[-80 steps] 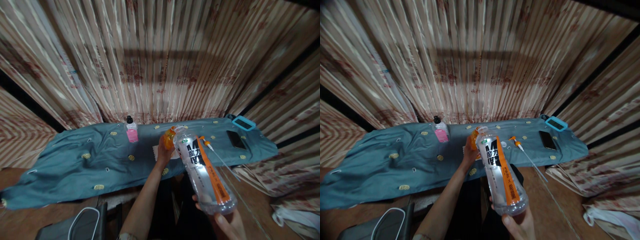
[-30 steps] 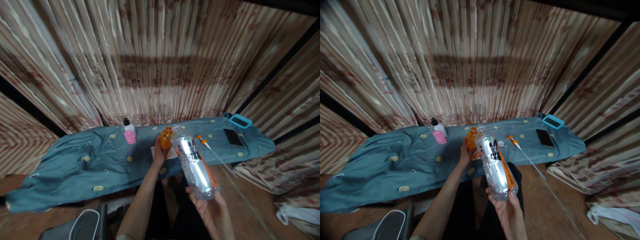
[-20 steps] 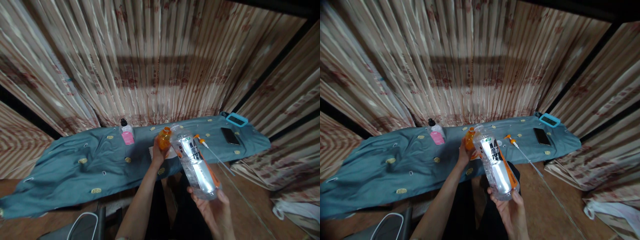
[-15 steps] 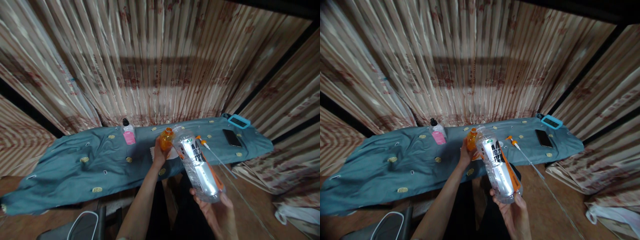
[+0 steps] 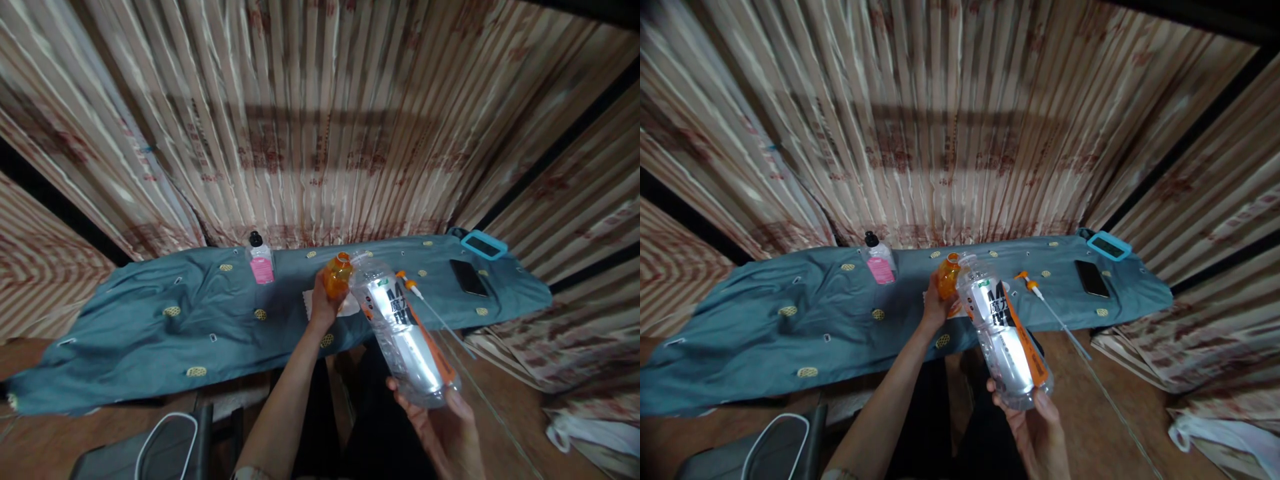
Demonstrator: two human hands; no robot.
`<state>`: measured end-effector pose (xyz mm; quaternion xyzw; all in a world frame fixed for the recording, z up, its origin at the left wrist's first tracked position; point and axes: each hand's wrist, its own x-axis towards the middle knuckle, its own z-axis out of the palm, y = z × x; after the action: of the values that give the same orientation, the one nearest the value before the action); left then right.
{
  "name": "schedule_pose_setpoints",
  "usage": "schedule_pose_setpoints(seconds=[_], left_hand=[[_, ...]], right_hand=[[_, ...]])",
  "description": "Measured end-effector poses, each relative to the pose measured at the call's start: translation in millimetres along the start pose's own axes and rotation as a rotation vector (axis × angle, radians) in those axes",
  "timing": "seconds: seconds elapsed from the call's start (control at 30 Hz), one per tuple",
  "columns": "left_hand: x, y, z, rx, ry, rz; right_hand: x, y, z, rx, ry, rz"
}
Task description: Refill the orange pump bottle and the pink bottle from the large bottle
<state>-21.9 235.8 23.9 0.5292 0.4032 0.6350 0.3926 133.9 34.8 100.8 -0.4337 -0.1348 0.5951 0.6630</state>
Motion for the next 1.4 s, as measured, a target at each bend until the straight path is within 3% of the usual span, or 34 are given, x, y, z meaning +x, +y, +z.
schedule_pose_setpoints(seconds=[0.3, 0.53, 0.93, 1.4], left_hand=[[-2.0, 22.6, 1.6, -0.052, -0.014, -0.064], [-3.3, 14.1, 1.5, 0.031, 0.033, -0.054], [-5.9, 8.0, 1.3, 0.016, -0.001, -0.011], [-3.1, 8.4, 4.3, 0.023, 0.056, -0.034]], right_hand=[[-2.9, -4.9, 0.6, -0.056, 0.033, -0.048], [-11.4, -7.2, -0.8, -0.132, 0.023, -0.073], [-2.2, -14.0, -21.4, -0.208, -0.019, -0.047], [-18.0, -16.1, -5.7, -0.206, 0.046, -0.044]])
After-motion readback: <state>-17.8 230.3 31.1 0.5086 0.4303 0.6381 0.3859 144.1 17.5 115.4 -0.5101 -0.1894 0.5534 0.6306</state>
